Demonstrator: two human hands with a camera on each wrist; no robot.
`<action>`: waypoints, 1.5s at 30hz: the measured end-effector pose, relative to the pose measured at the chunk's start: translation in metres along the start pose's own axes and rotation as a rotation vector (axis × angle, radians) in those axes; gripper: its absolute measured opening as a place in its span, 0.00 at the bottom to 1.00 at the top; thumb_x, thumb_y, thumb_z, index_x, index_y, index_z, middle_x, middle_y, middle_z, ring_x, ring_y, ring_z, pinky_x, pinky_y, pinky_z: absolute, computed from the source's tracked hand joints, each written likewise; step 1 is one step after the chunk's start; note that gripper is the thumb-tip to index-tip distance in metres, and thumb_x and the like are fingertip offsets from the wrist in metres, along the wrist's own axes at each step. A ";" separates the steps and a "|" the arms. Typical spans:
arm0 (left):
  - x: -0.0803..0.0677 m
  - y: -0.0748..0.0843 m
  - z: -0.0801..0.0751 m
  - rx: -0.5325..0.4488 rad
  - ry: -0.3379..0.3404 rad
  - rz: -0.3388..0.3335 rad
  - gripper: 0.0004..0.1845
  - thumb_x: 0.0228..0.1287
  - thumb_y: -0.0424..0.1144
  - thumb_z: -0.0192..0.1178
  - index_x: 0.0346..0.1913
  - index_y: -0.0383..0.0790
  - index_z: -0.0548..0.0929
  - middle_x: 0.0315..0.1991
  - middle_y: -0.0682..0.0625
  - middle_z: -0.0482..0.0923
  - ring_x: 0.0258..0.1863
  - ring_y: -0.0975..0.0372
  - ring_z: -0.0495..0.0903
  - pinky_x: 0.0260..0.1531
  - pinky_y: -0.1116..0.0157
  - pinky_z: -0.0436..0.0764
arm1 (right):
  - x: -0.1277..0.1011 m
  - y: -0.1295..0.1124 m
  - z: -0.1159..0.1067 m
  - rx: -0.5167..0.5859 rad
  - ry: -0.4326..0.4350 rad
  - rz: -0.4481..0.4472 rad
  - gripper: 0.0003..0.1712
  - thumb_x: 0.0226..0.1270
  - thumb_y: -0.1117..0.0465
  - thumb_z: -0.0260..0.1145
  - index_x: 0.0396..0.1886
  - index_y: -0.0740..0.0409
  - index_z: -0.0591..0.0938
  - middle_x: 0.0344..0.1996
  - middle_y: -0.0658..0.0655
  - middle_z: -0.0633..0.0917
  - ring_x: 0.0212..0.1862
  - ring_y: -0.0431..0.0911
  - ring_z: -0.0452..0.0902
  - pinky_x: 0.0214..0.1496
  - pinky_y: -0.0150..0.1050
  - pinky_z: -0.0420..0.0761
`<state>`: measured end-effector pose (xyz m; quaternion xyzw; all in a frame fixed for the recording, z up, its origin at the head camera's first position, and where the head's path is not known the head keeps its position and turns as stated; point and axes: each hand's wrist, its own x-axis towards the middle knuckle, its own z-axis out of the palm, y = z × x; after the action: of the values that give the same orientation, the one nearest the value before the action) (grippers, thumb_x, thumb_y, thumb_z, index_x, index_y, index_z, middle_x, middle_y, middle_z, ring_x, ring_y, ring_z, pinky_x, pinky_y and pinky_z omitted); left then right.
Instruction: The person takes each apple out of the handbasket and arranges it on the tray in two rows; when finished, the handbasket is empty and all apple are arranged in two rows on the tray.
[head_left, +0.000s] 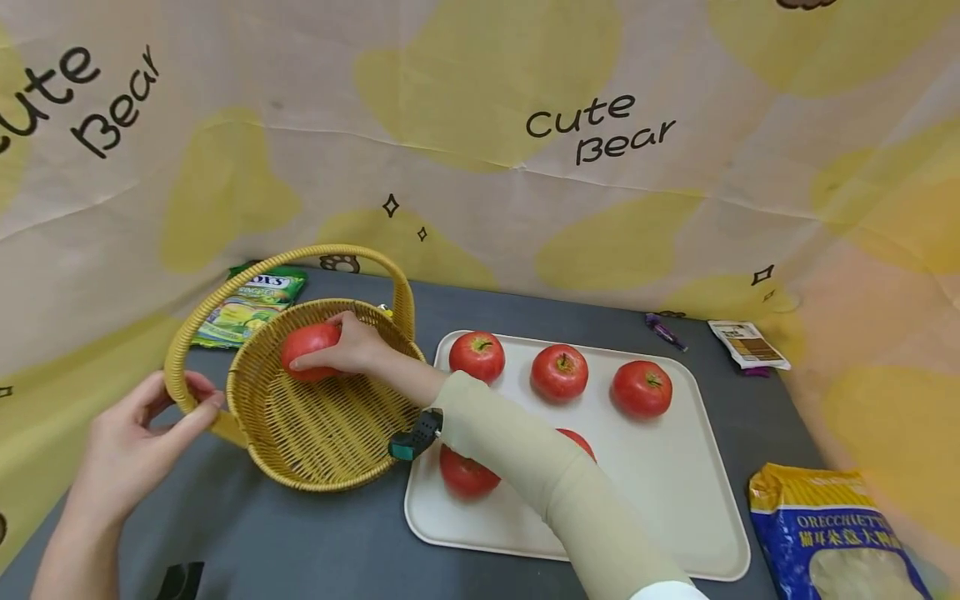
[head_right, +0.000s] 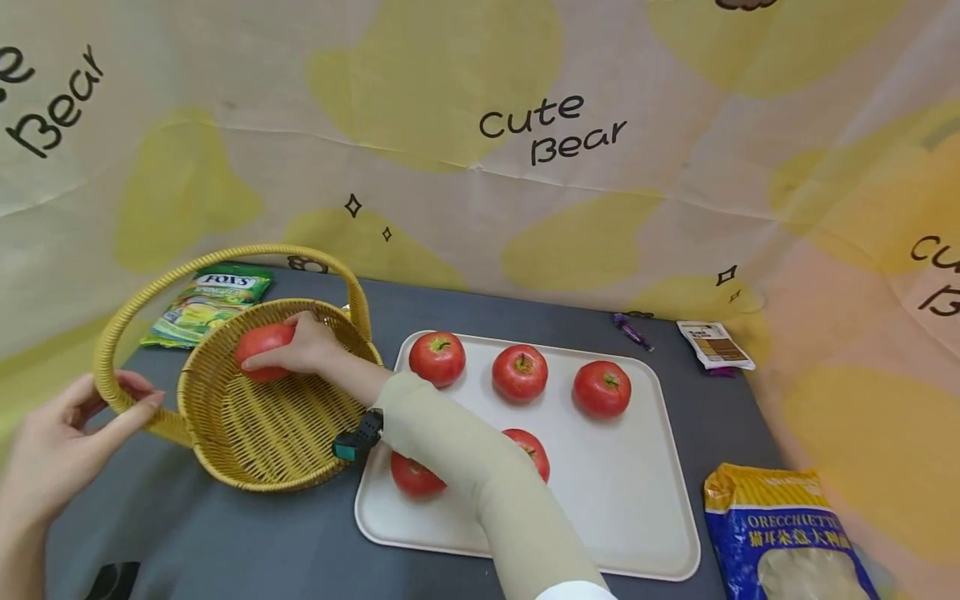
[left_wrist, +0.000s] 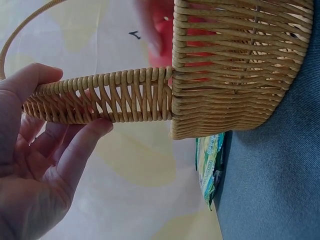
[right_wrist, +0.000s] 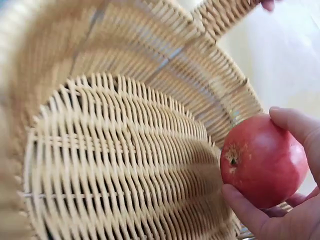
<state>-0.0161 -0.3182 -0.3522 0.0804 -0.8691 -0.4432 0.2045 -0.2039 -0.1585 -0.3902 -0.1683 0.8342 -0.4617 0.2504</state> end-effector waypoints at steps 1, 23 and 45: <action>0.000 0.000 0.000 -0.001 0.001 0.000 0.11 0.60 0.29 0.67 0.44 0.37 0.79 0.37 0.62 0.79 0.42 0.75 0.75 0.28 0.81 0.77 | -0.004 -0.001 -0.003 -0.006 -0.012 -0.012 0.42 0.46 0.47 0.81 0.59 0.51 0.70 0.48 0.51 0.76 0.45 0.43 0.75 0.33 0.34 0.82; 0.001 -0.002 0.005 -0.017 0.016 -0.028 0.12 0.60 0.31 0.68 0.46 0.34 0.79 0.38 0.60 0.78 0.43 0.74 0.75 0.31 0.83 0.76 | -0.146 0.054 -0.106 0.177 -0.086 -0.125 0.37 0.52 0.49 0.76 0.61 0.38 0.69 0.52 0.45 0.77 0.54 0.43 0.73 0.47 0.40 0.81; 0.003 -0.004 0.006 -0.022 0.061 -0.093 0.11 0.58 0.30 0.69 0.43 0.37 0.81 0.35 0.66 0.79 0.40 0.78 0.75 0.27 0.84 0.75 | -0.248 0.157 -0.200 0.157 0.285 0.069 0.48 0.53 0.57 0.76 0.70 0.54 0.59 0.64 0.62 0.67 0.64 0.60 0.64 0.52 0.51 0.81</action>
<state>-0.0214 -0.3172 -0.3576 0.1320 -0.8529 -0.4589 0.2111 -0.1236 0.1861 -0.3696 -0.0523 0.8279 -0.5357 0.1577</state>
